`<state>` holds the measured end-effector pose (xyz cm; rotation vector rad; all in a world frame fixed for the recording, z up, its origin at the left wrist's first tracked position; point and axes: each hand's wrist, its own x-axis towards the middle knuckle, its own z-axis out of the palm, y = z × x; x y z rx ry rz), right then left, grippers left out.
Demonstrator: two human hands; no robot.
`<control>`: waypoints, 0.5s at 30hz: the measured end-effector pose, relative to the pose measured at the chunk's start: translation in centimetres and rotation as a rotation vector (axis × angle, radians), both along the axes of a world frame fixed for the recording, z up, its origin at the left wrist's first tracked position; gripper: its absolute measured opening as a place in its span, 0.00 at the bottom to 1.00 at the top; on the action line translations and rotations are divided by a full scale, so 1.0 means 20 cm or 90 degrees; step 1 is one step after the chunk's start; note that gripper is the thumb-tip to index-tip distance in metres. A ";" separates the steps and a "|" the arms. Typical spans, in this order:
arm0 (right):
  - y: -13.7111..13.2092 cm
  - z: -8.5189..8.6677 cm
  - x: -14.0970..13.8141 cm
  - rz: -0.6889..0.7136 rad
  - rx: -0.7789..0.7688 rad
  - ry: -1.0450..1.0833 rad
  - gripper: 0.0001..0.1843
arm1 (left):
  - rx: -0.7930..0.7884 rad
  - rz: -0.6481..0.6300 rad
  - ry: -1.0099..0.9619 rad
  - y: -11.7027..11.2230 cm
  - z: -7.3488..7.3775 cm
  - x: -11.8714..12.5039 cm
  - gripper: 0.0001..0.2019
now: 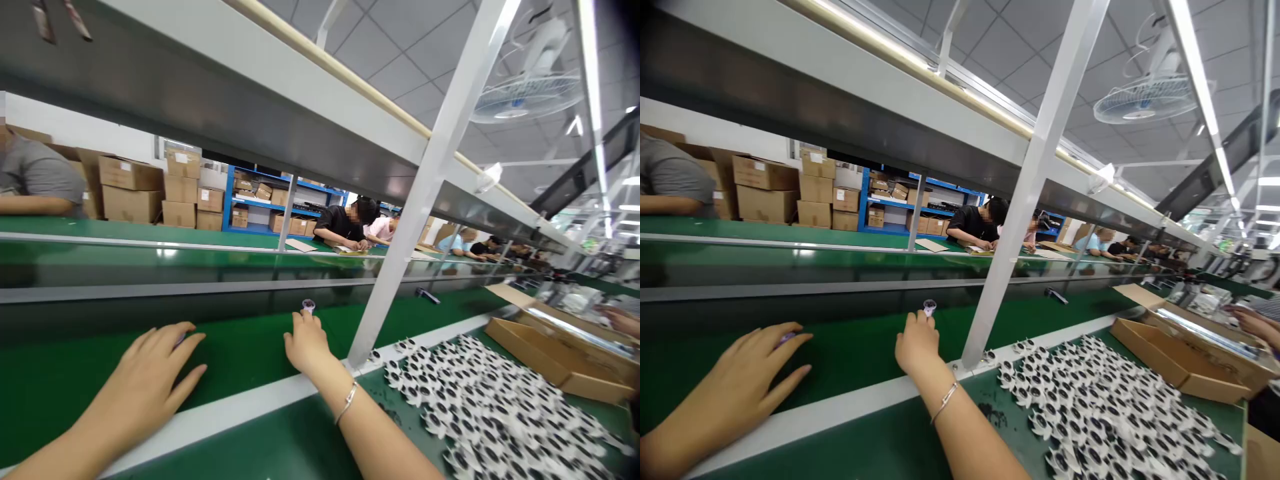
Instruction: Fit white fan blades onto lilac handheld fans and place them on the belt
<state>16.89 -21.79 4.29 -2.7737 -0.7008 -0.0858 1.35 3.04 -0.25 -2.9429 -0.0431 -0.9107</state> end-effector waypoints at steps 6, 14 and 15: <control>-0.01 -0.05 0.04 0.020 -0.063 0.035 0.11 | -0.144 -0.079 0.051 -0.05 0.02 -0.03 0.19; 0.05 -0.04 -0.04 0.127 0.065 0.010 0.03 | -0.941 -0.069 0.238 -0.28 0.16 -0.02 0.34; 0.07 -0.02 -0.09 0.175 0.097 0.010 0.05 | -1.033 -0.080 0.280 -0.31 0.17 -0.02 0.37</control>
